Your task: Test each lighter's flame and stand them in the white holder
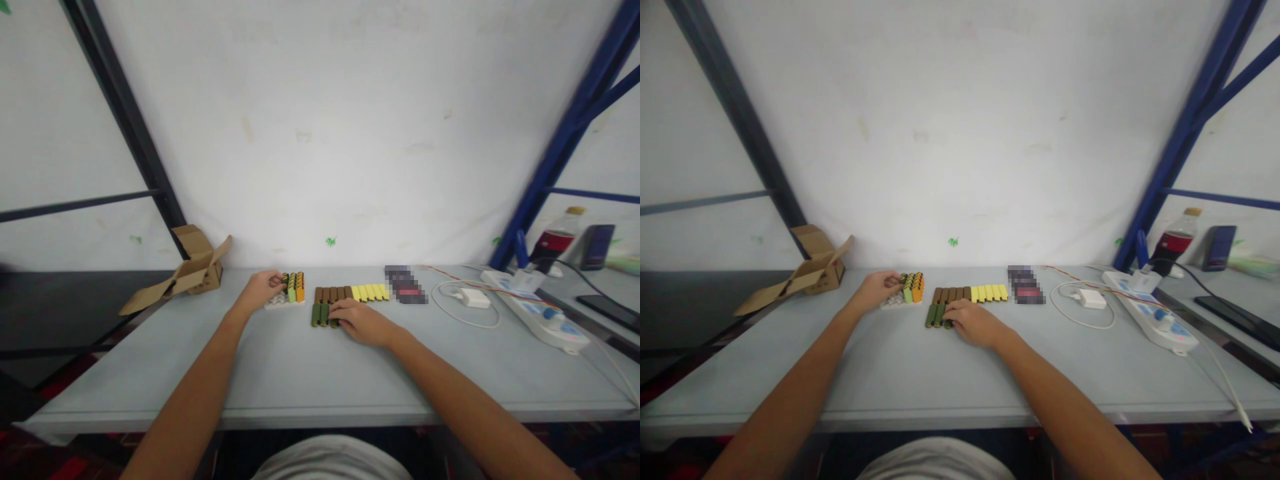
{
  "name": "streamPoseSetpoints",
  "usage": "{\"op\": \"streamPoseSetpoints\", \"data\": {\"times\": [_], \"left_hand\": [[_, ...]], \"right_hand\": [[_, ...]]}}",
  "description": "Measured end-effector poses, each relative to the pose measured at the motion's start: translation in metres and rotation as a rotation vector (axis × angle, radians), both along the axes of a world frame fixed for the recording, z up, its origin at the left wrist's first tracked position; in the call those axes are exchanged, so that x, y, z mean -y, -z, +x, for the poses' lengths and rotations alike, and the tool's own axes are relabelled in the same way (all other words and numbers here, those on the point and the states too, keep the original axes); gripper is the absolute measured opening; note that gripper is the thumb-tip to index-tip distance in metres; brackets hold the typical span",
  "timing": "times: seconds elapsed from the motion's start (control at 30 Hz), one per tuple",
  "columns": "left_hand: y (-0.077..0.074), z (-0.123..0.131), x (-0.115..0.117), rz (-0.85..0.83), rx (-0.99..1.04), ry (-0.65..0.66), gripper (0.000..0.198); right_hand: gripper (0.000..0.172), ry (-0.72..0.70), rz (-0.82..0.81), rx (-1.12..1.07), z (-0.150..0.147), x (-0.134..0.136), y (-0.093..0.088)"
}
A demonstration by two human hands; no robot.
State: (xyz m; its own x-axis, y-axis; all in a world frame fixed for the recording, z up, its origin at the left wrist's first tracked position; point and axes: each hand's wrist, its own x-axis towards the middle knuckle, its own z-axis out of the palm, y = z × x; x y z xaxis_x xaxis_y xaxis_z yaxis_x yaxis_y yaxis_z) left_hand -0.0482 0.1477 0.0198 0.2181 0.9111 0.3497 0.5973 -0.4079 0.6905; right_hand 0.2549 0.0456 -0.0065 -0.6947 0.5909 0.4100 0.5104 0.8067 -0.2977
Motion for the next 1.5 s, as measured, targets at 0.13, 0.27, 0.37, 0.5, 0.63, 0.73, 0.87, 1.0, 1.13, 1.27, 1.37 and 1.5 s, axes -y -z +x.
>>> {"op": "streamPoseSetpoints", "data": {"times": [0.13, 0.27, 0.37, 0.5, 0.63, 0.73, 0.87, 1.0, 1.13, 1.27, 1.37, 1.5], "left_hand": [[0.004, 0.001, -0.001, 0.009, 0.024, -0.035, 0.030], [0.010, -0.002, -0.005, 0.012, 0.040, -0.052, 0.030], [0.011, -0.007, -0.007, -0.012, 0.003, -0.011, 0.029], [0.008, -0.015, -0.007, -0.029, -0.046, -0.023, 0.028], [0.007, -0.020, -0.008, 0.027, -0.069, -0.129, 0.031], [0.010, -0.020, -0.009, 0.003, -0.088, -0.130, 0.038], [0.013, -0.020, -0.010, -0.001, -0.092, -0.145, 0.042], [0.012, -0.022, -0.011, 0.041, -0.090, -0.219, 0.045], [0.015, -0.022, -0.012, 0.023, -0.106, -0.207, 0.045], [0.021, -0.021, -0.014, -0.024, -0.103, -0.109, 0.045], [0.024, -0.021, -0.015, -0.040, -0.056, 0.007, 0.049], [0.023, -0.023, -0.016, -0.073, -0.052, 0.028, 0.055]], "right_hand": [[0.035, 0.009, -0.011, 0.044, 0.004, 0.001, -0.003], [0.033, 0.033, -0.025, 0.079, 0.009, 0.000, -0.004], [0.029, 0.062, -0.011, 0.103, 0.010, -0.001, -0.005], [0.019, 0.099, 0.011, 0.142, 0.009, -0.001, -0.004], [0.016, 0.166, 0.012, 0.135, 0.005, 0.000, -0.005], [0.017, 0.130, 0.029, 0.147, 0.001, 0.001, -0.006], [0.023, 0.029, 0.004, 0.103, 0.004, 0.005, -0.011], [0.028, -0.072, -0.073, 0.083, 0.014, 0.007, -0.018], [0.016, -0.021, -0.086, 0.151, 0.012, 0.006, -0.016], [0.016, 0.136, -0.151, 0.048, 0.008, 0.004, -0.013], [0.016, 0.206, -0.240, -0.149, 0.012, 0.002, -0.016], [0.023, 0.252, -0.202, -0.414, 0.020, -0.004, -0.022]]}}
